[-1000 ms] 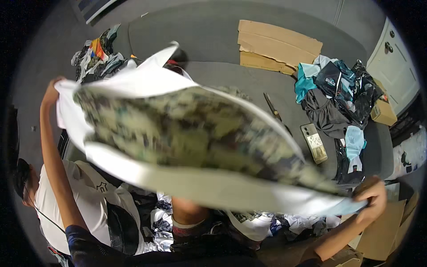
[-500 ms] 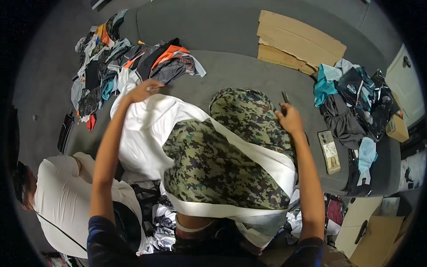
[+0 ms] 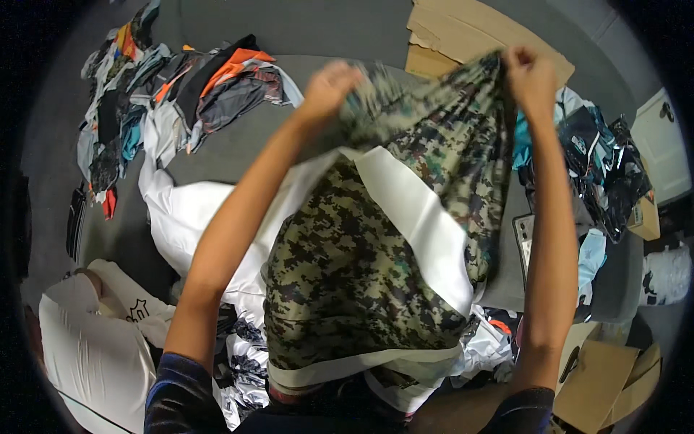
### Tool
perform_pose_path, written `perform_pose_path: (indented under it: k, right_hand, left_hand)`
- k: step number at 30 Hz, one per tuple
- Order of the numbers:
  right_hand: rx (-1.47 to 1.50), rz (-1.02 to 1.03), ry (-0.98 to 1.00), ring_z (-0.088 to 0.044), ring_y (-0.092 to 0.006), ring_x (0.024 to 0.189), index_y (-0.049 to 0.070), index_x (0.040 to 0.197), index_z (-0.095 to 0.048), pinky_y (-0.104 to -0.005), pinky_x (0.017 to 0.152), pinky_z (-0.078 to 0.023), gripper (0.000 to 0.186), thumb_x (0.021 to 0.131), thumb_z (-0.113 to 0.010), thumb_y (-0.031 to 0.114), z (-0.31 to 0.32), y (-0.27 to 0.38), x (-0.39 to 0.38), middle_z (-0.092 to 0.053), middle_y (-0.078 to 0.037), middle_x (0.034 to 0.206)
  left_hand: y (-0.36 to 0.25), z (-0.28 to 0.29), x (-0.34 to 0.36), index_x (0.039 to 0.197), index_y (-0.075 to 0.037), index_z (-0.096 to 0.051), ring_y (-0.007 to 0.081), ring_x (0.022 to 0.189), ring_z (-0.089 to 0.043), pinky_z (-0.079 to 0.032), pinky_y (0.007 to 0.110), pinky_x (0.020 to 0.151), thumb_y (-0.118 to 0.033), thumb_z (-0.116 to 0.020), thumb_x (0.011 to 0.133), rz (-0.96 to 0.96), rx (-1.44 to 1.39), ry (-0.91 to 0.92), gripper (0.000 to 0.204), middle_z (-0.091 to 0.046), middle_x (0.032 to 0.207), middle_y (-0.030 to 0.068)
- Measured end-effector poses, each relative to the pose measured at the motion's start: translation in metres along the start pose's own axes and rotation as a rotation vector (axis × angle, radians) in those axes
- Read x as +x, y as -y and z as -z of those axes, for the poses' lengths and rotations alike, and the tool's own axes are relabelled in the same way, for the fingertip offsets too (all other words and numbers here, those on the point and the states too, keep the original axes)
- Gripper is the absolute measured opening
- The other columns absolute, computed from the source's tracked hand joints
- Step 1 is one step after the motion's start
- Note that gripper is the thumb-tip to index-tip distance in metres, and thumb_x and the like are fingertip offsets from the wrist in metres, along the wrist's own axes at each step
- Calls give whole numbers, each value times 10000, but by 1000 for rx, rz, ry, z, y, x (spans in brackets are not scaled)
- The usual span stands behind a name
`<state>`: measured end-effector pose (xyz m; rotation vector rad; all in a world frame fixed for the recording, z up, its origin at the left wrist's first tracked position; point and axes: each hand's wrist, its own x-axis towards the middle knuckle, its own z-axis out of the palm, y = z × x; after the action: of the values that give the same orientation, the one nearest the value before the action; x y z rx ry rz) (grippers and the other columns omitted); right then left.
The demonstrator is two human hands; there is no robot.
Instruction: Cutting out shapes from a camouflage-patterned garment using scissors.
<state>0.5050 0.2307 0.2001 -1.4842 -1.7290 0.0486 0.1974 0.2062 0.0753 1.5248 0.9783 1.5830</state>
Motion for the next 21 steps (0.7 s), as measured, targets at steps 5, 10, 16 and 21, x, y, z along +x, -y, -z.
perform_pose_path:
  k: [5,10,16,21]
  right_hand:
    - [102,238,-106,-511,-148,586,37,967,-655,-249,550,-412,209,870,-577,205,-17,-9,-15,-605,-75,728]
    - [181,-104,785,-563,-167,721,10,1172,-560,-300,670,-451,384,819,-617,149,-89,-51,-95,-641,-61,872]
    - [142,83,357,-536,-297,1129,22,1192,-561,-350,969,-404,372,848,-607,153,-89,-54,-162,-562,-139,1259]
    - [74,205,255,-494,-347,1195,27,1208,-557,-383,988,-396,362,874,-575,165,-79,-50,-192,-549,-151,1281]
  left_hand:
    - [-24,32,29,1031,-19,-580,128,765,-567,-450,223,670,-107,-550,881,13,-401,-124,176,-635,917,83]
    - [28,97,-16,1074,-22,-535,162,848,-541,-437,248,757,-54,-533,841,245,494,-207,235,-594,972,98]
    - [48,152,-90,1290,-50,-400,251,1101,-507,-399,321,958,61,-533,801,75,543,-145,519,-505,1204,137]
    - [2,146,-159,1259,-39,-471,286,1117,-517,-389,356,968,-90,-562,840,12,875,-28,432,-524,1213,114]
